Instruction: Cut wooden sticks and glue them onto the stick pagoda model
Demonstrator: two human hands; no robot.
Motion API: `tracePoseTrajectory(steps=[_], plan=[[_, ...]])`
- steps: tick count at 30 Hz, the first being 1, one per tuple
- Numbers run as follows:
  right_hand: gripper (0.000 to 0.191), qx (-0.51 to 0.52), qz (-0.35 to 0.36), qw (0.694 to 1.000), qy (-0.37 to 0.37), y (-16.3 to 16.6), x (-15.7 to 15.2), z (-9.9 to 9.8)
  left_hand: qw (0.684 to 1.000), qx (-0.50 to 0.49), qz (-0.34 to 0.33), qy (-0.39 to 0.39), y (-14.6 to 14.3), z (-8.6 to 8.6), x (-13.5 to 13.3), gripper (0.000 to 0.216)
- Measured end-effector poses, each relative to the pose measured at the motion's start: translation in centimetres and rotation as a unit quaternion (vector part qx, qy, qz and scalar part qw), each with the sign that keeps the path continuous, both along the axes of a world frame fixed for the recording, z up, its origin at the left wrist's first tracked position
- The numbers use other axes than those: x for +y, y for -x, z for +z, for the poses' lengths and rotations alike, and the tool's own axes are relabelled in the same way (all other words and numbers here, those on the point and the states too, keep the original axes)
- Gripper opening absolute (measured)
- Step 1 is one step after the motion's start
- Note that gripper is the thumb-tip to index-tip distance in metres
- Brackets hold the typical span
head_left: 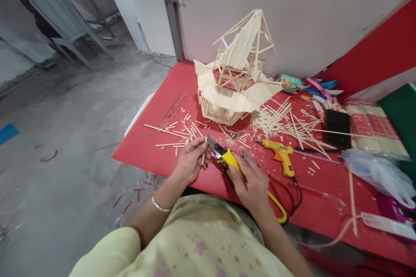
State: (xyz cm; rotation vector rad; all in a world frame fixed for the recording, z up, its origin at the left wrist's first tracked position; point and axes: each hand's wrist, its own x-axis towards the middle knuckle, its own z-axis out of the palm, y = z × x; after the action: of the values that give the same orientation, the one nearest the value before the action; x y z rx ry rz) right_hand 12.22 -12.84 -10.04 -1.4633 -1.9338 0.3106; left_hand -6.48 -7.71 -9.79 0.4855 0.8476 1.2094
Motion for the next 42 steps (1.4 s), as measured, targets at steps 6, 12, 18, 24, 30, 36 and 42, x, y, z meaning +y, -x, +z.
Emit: tracePoseTrajectory(steps=[6, 12, 18, 24, 30, 36, 42], plan=[[0.039, -0.014, 0.005, 1.000, 0.003, 0.04, 0.02, -0.15, 1.000, 0.000, -0.007, 0.013, 0.07, -0.20, -0.16, 0.033], [0.039, -0.030, 0.020, 0.999, -0.021, 0.20, 0.20, -0.01, 0.999, 0.026, -0.031, -0.003, 0.15, 0.39, -0.44, 0.030], [0.039, -0.037, 0.021, 0.999, -0.022, 0.27, 0.18, 0.22, 0.998, 0.056, -0.028, -0.008, 0.26, 0.37, -0.59, 0.032], [0.040, -0.041, 0.018, 0.999, -0.012, 0.18, 0.12, 0.06, 0.999, 0.041, -0.028, -0.007, 0.45, 0.04, -0.61, 0.027], [0.040, -0.036, 0.017, 0.999, -0.019, 0.10, 0.01, 0.03, 0.999, 0.041, -0.022, -0.004, 0.37, -0.15, -0.55, 0.019], [0.040, -0.039, 0.017, 0.999, -0.018, 0.10, -0.04, 0.08, 0.998, 0.054, -0.038, -0.023, 0.28, -0.39, -0.65, 0.018], [0.039, -0.027, 0.015, 0.999, -0.010, 0.03, -0.11, -0.06, 0.997, 0.067, -0.023, -0.019, 0.26, -0.21, -0.70, 0.020]])
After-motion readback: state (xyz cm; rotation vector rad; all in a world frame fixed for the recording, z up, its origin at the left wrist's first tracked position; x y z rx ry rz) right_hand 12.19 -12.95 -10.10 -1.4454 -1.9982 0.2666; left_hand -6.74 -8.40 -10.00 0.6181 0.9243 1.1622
